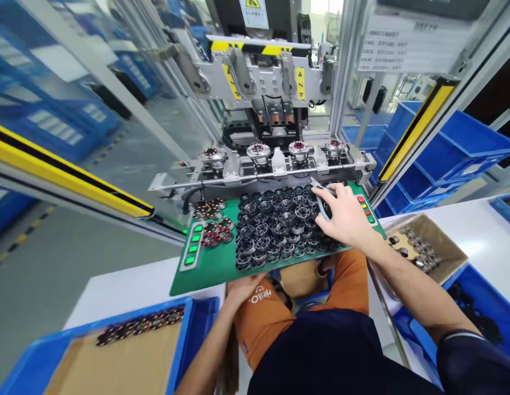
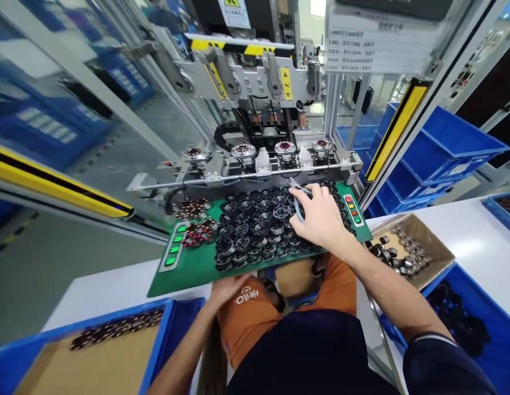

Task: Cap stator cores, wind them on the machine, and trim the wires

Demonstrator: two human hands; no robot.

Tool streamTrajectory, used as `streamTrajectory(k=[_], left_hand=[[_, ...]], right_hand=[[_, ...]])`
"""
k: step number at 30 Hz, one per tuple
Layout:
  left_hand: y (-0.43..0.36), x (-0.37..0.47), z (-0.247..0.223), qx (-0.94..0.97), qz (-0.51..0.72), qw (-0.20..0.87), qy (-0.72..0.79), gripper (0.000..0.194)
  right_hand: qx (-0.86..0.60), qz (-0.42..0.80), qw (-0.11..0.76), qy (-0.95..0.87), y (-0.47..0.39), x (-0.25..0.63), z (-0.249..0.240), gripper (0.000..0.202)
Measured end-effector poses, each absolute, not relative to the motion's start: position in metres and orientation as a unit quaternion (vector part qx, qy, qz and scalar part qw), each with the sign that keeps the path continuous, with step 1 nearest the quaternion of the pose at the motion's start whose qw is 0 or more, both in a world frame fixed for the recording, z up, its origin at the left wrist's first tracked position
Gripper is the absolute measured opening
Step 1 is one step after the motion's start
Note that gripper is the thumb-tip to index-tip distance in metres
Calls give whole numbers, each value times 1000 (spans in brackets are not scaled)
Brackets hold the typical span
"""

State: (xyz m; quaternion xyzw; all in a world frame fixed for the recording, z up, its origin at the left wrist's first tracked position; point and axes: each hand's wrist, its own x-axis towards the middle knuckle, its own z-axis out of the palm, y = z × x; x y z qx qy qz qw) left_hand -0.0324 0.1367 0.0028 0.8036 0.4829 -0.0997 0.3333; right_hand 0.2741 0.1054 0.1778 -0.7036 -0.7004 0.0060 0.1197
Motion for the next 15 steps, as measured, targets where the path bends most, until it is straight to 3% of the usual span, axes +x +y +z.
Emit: streamTrajectory(k=[4, 8, 10, 12, 15], left_hand=[[97, -66, 18, 775, -128, 431, 445, 58], [104, -115, 90, 766, -96, 471, 427, 70], [141, -132, 144, 779, -41, 426, 458, 71], [196, -136, 194, 819, 39, 299, 488, 71], [292, -120, 238, 849, 65, 83, 517, 61]], right_hand=[[-671, 13, 114, -733, 111, 279, 175, 62], [-634, 1, 116, -764, 126, 293, 218, 66], [-607, -6, 106, -787, 150, 289, 251, 67], [-592, 0, 82, -802, 187, 275, 281, 63], [-591, 27, 27, -806, 257, 239, 300, 51]])
